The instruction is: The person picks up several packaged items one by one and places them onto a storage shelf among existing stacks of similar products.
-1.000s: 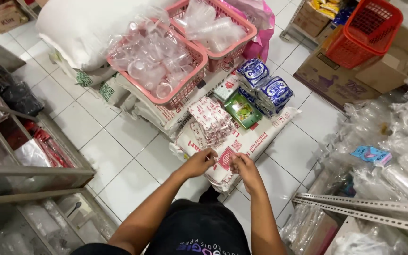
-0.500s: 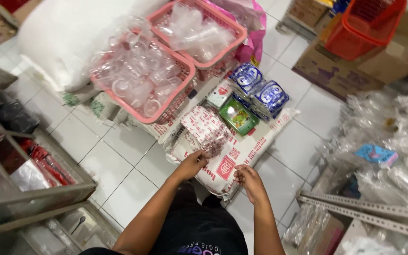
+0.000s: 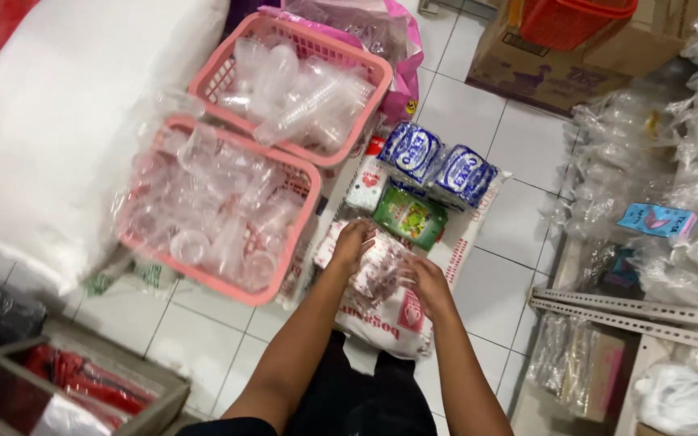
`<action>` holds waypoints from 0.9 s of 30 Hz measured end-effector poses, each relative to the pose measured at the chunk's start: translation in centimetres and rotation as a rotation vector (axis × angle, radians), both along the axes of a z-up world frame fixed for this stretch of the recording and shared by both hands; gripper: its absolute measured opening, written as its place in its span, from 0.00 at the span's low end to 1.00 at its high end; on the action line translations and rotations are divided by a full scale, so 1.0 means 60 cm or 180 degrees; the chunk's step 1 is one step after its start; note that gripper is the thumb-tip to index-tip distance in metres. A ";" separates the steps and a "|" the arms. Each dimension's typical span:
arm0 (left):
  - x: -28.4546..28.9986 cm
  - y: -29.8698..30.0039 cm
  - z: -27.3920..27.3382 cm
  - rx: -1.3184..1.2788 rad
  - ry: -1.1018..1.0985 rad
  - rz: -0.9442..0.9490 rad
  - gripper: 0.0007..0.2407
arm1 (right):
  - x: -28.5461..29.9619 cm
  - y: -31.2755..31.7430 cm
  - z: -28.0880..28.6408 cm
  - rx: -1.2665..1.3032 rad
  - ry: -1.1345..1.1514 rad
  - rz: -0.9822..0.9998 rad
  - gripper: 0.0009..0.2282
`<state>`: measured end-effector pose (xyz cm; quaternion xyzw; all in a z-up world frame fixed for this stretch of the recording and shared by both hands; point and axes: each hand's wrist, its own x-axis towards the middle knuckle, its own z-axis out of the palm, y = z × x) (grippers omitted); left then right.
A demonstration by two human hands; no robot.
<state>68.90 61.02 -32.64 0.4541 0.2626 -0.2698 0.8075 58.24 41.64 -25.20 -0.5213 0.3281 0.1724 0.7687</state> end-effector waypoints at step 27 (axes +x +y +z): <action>0.027 -0.014 -0.039 -0.1001 0.0904 0.1321 0.29 | 0.248 0.078 -0.157 -0.0416 0.1050 0.0332 0.13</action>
